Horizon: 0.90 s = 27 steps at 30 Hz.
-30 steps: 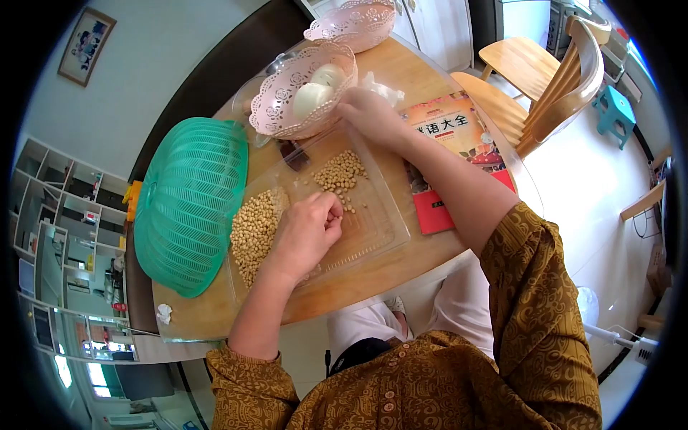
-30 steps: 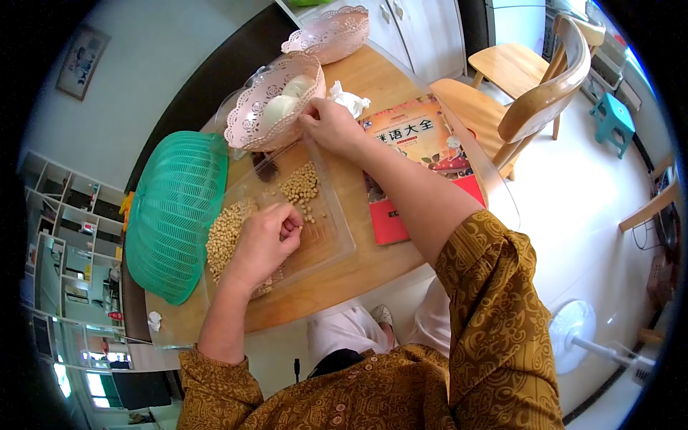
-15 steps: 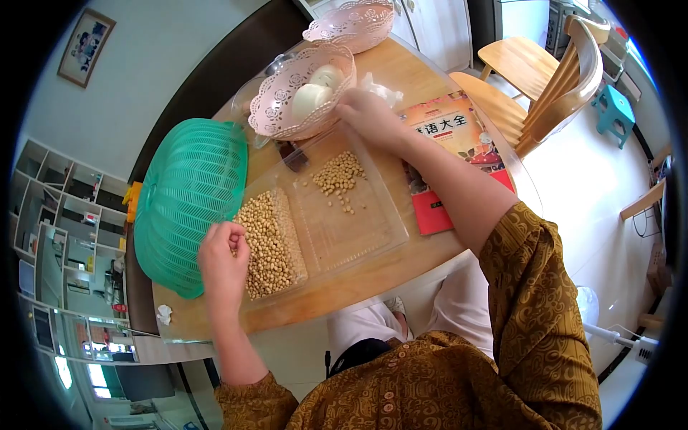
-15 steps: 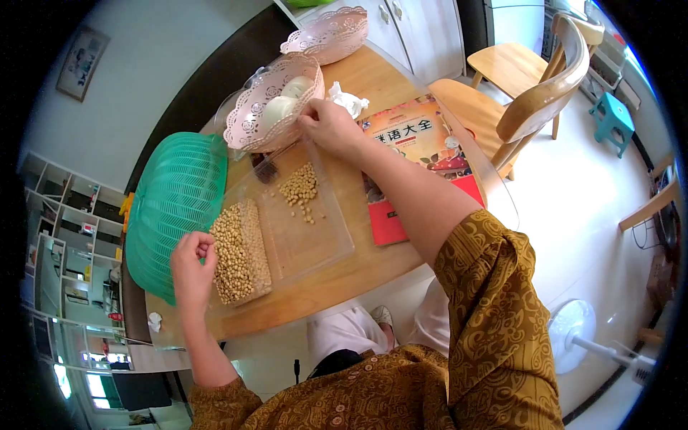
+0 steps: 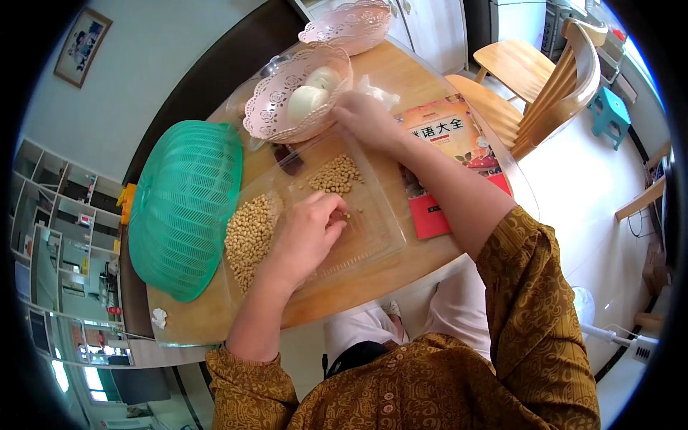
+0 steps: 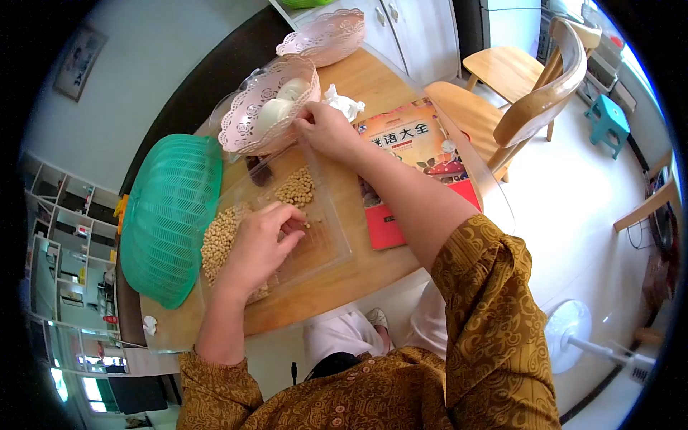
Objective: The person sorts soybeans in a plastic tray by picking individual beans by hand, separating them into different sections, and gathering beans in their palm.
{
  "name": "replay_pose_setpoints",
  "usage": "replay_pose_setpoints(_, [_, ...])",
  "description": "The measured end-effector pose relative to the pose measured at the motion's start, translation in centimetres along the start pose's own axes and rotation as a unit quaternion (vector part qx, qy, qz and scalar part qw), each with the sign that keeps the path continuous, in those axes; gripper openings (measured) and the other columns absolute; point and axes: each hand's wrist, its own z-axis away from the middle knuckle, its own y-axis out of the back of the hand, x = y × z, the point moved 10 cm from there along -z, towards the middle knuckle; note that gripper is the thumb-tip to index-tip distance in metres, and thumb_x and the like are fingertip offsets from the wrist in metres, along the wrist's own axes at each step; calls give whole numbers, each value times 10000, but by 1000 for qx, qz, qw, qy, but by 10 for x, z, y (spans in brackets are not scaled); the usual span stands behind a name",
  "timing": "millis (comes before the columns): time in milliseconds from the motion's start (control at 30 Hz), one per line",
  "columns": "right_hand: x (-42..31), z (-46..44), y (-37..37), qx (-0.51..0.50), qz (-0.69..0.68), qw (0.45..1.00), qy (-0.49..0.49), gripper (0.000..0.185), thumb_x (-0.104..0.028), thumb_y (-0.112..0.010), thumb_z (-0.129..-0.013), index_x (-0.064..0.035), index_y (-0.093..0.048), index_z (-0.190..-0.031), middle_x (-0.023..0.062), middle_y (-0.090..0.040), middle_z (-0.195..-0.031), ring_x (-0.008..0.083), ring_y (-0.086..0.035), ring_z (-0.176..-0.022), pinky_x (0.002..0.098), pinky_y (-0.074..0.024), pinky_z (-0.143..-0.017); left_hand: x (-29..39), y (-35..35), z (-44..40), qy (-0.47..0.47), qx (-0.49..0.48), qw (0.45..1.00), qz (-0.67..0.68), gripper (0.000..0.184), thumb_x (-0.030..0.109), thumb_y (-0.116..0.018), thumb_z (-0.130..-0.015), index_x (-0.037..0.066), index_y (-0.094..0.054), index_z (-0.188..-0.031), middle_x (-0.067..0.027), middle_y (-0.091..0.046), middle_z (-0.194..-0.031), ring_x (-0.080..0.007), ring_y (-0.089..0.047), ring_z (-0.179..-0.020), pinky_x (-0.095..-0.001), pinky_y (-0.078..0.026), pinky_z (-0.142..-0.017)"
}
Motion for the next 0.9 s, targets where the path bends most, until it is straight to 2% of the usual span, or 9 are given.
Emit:
replay_pose_setpoints(167, [0,0,-1,7,10,1000,0,242,-200,-633,-912,38,-659,-948,180,-701,-836,263,-681,-792,380,-532,-749,-4,-11,-1,-17,5,1000,-10,160,-14,-707,-818,-15,-649,-968,-138,-663,-899,-248,-693,-807,-342,-563,-722])
replay_pose_setpoints(233, [2,-2,-1,17,17,1000,10,242,-203,-636,-909,34,-661,-947,178,-702,-834,264,-682,-787,379,-533,-749,-5,-11,-1,-8,12,1000,-18,144,59,-718,-820,39,-635,-935,-124,-665,-897,-305,-672,-862,-411,-535,-778])
replay_pose_setpoints(333, [1,-2,1,17,19,999,20,241,-208,-634,-908,28,-666,-946,175,-706,-831,265,-688,-788,379,-536,-753,-7,-10,-1,34,9,999,2,143,66,-728,-818,41,-630,-918,-122,-655,-906,-309,-665,-855,-411,-534,-777])
replay_pose_setpoints(467, [2,-2,0,9,14,1000,10,242,-207,-627,-910,29,-667,-944,174,-710,-831,270,-692,-797,377,-539,-761,-12,-9,-1,26,29,999,-2,155,76,-737,-818,43,-631,-927,-120,-640,-917,-311,-659,-852,-409,-532,-771])
replay_pose_setpoints(533, [2,-2,-1,6,24,1000,9,242,-206,-625,-911,30,-668,-945,174,-710,-832,271,-694,-801,375,-540,-763,-6,-8,-2,-10,34,999,-5,177,-2,-736,-808,-11,-639,-956,-133,-626,-897,-243,-680,-787,-345,-548,-719])
replay_pose_setpoints(700, [4,-1,-2,1,-3,1000,-11,243,-203,-623,-911,33,-668,-946,177,-711,-835,275,-696,-804,377,-541,-765,1,-11,-4,-24,9,1000,-2,145,-2,-726,-815,-13,-644,-934,-134,-621,-882,-247,-678,-783,-349,-544,-712])
replay_pose_setpoints(867, [2,-2,-2,5,6,1000,7,250,-207,-628,-912,38,-667,-946,188,-707,-832,284,-694,-794,387,-539,-757,8,-13,-2,-58,10,998,-34,119,-6,-711,-823,-11,-642,-920,-130,-617,-843,-251,-675,-766,-349,-545,-702])
replay_pose_setpoints(900, [2,-2,-2,6,8,1000,9,252,-208,-630,-912,39,-667,-946,193,-705,-830,289,-693,-789,390,-538,-753,5,-14,-2,-47,7,999,-21,112,33,-713,-822,22,-631,-897,-117,-629,-858,-277,-668,-798,-385,-537,-725])
